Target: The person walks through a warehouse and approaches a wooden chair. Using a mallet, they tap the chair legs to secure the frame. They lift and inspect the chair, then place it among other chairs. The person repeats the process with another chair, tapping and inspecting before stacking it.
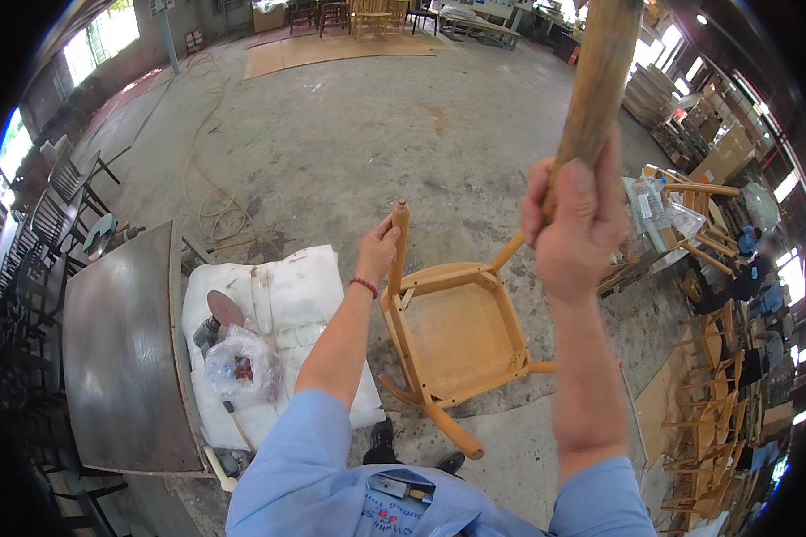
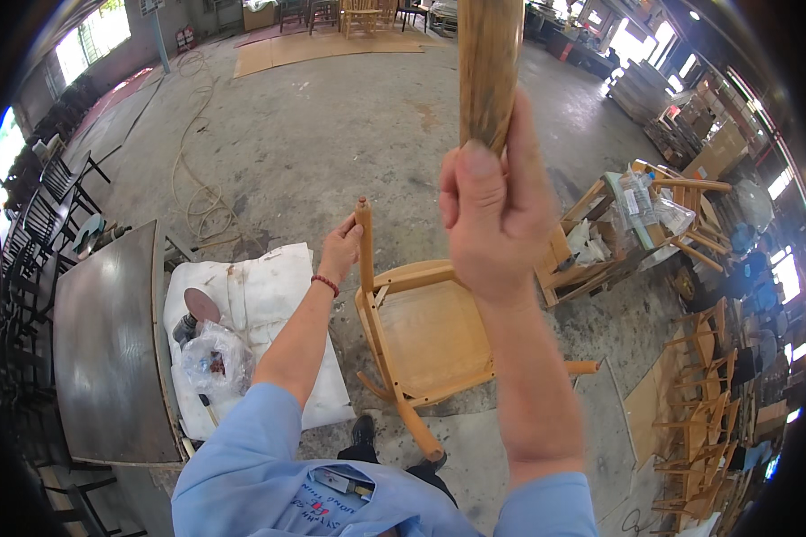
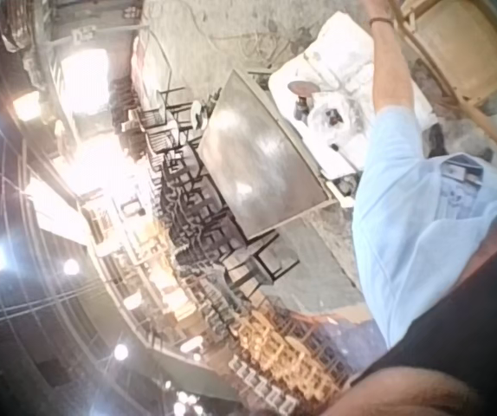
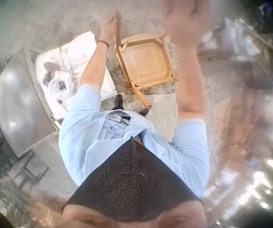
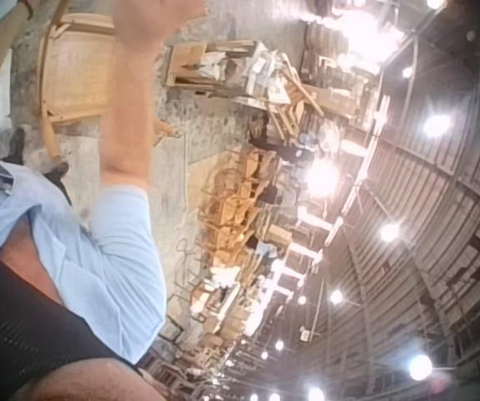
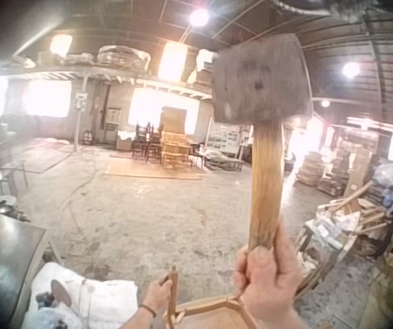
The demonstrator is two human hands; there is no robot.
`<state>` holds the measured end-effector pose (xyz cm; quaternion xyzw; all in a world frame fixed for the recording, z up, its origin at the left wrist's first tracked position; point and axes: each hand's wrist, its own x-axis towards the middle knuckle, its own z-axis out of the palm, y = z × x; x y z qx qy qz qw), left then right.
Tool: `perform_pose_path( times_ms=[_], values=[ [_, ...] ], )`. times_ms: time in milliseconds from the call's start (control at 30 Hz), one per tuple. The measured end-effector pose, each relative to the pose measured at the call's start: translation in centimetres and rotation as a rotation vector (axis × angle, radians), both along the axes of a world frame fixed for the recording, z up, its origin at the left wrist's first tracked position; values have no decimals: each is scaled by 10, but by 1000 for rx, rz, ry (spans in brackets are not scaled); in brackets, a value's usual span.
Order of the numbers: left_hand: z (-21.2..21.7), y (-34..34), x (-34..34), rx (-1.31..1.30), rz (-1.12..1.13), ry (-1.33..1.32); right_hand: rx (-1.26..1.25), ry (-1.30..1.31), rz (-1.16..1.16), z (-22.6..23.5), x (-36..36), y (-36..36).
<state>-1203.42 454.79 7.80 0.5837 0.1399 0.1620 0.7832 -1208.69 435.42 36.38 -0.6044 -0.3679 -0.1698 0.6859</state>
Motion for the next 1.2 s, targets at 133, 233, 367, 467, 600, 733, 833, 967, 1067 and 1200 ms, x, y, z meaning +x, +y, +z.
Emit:
perform_pose_path(
  times_ms=[133, 233, 367, 467, 600, 733, 833, 967, 1067, 1200],
  values=[
    [-5, -16, 10, 139, -21, -39, -1197, 180, -206, -134, 33, -64],
    [-15, -2, 11, 222, 20, -82, -1199, 642, -170, -151, -9, -143],
    [-44, -2, -7, -275, 262, 94, -808, 1098, -257, -132, -86, -191],
    [-70, -31, -46, -885, 177, 102, -652, 1182, -398, -129, -123, -207],
    [-35, -109, -99, -868, -100, 163, -384, 1154, -396, -167, -153, -251],
    [44, -180, -175, -592, -407, 102, -146, 1042, -214, -147, -181, -247],
    [95, -243, -240, -438, -518, 68, -13, 934, -157, -146, -210, -241],
    [109, -309, -310, -204, -489, -37, 64, 946, -80, -142, -254, -250],
    [108, -338, -350, -116, -439, -69, 144, 927, -56, -151, -283, -271],
    [110, -341, -390, 254, -411, -71, 179, 1034, -46, -146, -313, -285]
  ],
)
